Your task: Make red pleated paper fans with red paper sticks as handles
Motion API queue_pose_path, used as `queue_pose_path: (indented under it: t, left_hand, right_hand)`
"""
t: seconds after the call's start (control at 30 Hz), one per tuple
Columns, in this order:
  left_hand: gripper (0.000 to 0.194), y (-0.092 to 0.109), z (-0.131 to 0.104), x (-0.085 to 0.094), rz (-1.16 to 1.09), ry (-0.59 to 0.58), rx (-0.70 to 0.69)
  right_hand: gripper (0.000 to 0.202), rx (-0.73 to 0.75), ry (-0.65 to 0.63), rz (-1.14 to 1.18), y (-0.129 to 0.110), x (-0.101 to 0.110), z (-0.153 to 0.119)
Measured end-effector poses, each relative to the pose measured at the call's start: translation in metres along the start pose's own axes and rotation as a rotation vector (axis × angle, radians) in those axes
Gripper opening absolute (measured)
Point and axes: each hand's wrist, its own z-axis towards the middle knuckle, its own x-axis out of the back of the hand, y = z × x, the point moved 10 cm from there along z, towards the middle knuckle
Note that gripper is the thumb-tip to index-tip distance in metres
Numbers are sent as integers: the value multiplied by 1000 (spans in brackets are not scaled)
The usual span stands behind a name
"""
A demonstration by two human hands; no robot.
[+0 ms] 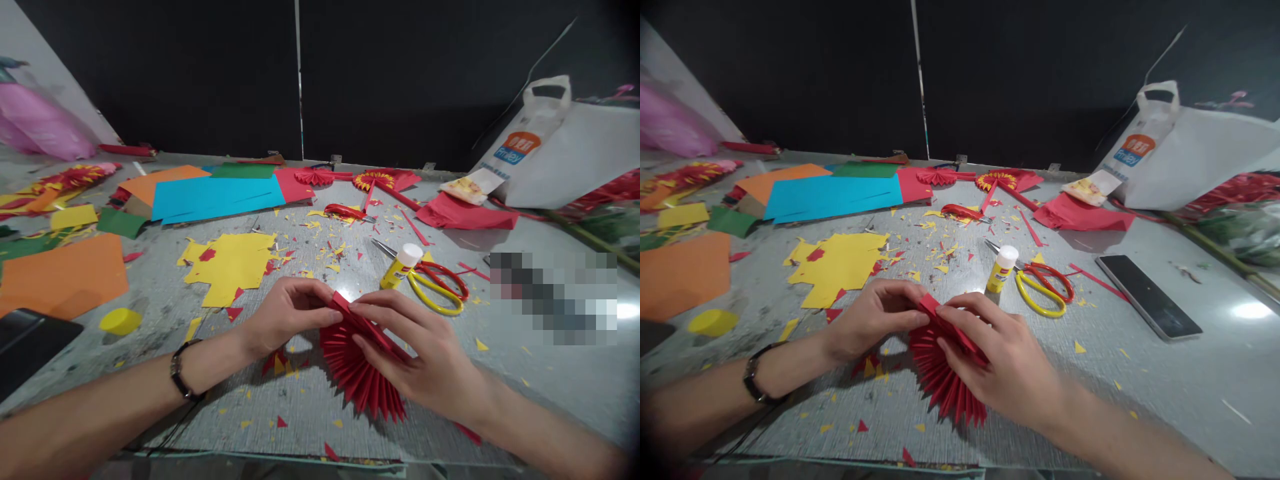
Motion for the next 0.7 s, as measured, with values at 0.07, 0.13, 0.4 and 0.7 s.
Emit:
queue_pose_path:
  t: [0.07,0.13,0.4,0.7]
  left_hand:
    - [13,1,0,1,11,6,-4]
    - [15,2,0,1,35,8,0]
    - [32,-1,-1,-1,21,-1,39]
    - [24,-6,-3,-7,114,-73,96]
  right_hand:
    - [32,-15,-5,45,1,0,2]
    - [31,-32,-1,86,2,1,3]
    - [24,-173,-1,210,14,-1,-2]
    - [10,-270,-49,298,17,-5,0]
